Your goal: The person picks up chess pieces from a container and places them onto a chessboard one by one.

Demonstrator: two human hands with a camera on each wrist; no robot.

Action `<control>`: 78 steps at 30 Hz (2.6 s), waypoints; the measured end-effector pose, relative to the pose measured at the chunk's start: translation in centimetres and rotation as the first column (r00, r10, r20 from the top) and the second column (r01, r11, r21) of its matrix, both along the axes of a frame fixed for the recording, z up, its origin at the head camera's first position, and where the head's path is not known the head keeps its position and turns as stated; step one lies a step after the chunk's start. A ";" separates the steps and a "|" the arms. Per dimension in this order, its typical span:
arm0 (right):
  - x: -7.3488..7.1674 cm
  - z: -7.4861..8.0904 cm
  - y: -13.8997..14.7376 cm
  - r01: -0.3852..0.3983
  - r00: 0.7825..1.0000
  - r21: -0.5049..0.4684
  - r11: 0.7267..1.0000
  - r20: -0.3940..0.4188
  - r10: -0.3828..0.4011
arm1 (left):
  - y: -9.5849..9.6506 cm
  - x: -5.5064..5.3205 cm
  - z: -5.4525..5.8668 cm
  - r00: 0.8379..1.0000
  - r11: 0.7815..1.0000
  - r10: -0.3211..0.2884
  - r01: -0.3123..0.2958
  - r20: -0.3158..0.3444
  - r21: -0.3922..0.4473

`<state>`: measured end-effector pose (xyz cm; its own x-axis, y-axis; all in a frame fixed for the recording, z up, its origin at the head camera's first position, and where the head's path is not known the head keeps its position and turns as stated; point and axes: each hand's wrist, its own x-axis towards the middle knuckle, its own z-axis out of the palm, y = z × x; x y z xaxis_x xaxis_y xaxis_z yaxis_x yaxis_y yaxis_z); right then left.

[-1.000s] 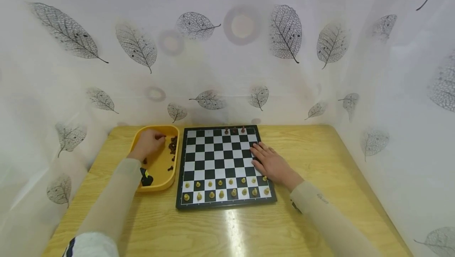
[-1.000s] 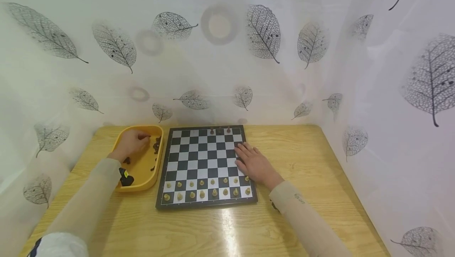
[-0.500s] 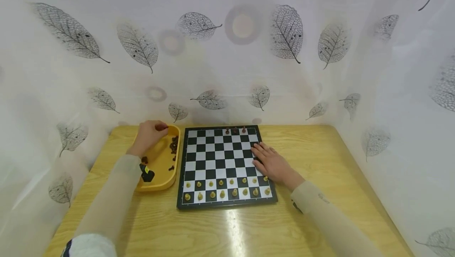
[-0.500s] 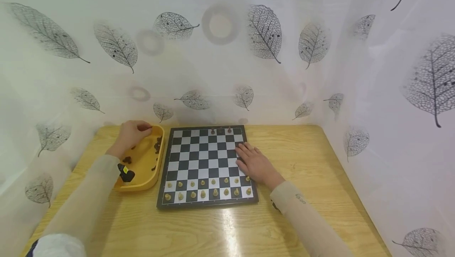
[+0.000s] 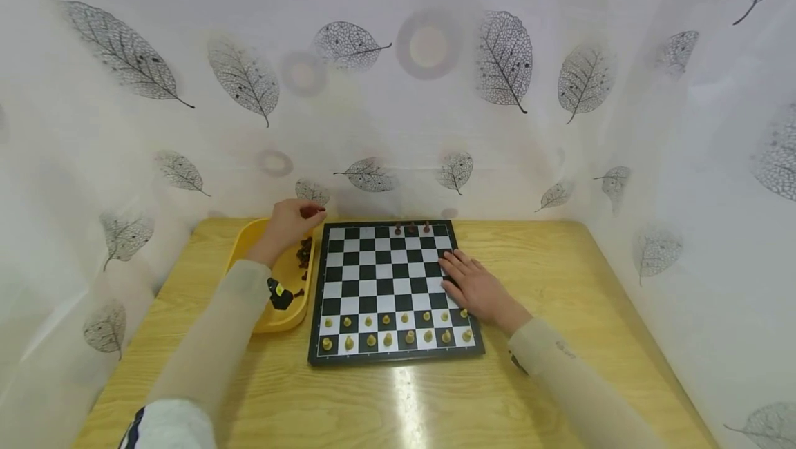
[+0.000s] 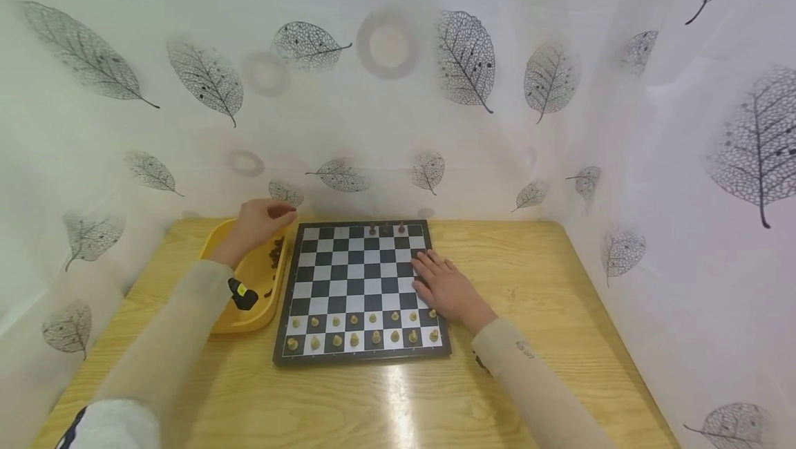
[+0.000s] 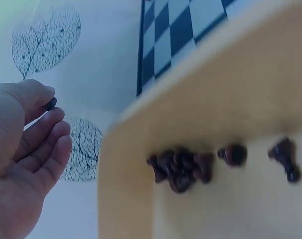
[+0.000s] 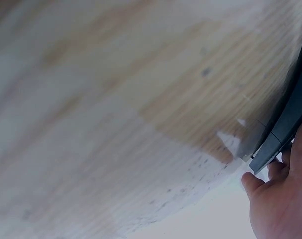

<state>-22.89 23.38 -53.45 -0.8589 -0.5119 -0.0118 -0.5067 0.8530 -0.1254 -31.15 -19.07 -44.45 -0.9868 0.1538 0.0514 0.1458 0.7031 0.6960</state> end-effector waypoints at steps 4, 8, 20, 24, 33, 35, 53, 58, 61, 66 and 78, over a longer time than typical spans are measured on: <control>0.1 0.0 -0.1 0.001 1.000 -0.016 1.000 -0.010 -0.001 | 1.0 -0.1 0.2 1.000 1.000 -0.010 0.010 0.000 0.008; 0.1 0.0 -0.1 -0.002 1.000 -0.015 1.000 -0.019 0.001 | 1.8 0.1 0.3 1.000 0.999 -0.017 0.018 -0.008 0.039; 0.2 0.2 -0.2 0.013 1.000 0.001 1.000 -0.001 -0.013 | 5.8 -0.6 -0.3 0.995 0.993 -0.089 0.092 -0.041 0.071; 0.2 0.2 -0.2 0.008 1.000 -0.006 1.000 -0.005 -0.008 | 7.5 -0.6 -0.5 0.992 0.990 -0.121 0.123 -0.024 0.071; 0.2 0.0 -0.2 0.007 1.000 -0.016 1.000 -0.002 -0.007 | 10.9 -0.3 -1.9 0.985 0.979 -0.172 0.173 -0.019 0.104; 0.2 -0.1 -0.2 0.012 1.000 -0.008 1.000 0.003 -0.012 | 11.5 -0.4 -2.2 0.982 0.977 -0.183 0.187 -0.046 0.104; 0.3 0.2 -0.1 0.000 1.000 -0.030 1.000 -0.019 -0.001 | 15.9 -0.1 -4.0 0.967 0.958 -0.253 0.255 -0.033 0.134; 0.3 0.2 -0.1 0.001 1.000 -0.024 1.000 -0.016 -0.001 | 17.5 -0.1 -5.0 0.962 0.958 -0.271 0.272 -0.023 0.089; 0.3 0.1 -0.1 -0.007 1.000 -0.028 1.000 -0.026 0.006 | 18.5 -0.3 -5.3 0.963 0.962 -0.268 0.268 -0.003 0.053; 0.3 0.1 -0.1 -0.003 1.000 -0.029 1.000 -0.016 0.003 | 19.7 -0.6 -5.5 0.967 0.967 -0.254 0.253 0.014 0.028; 0.3 0.2 0.0 -0.015 0.999 -0.026 1.000 -0.029 0.014 | 21.4 -1.5 -6.2 0.977 0.978 -0.209 0.209 0.028 0.024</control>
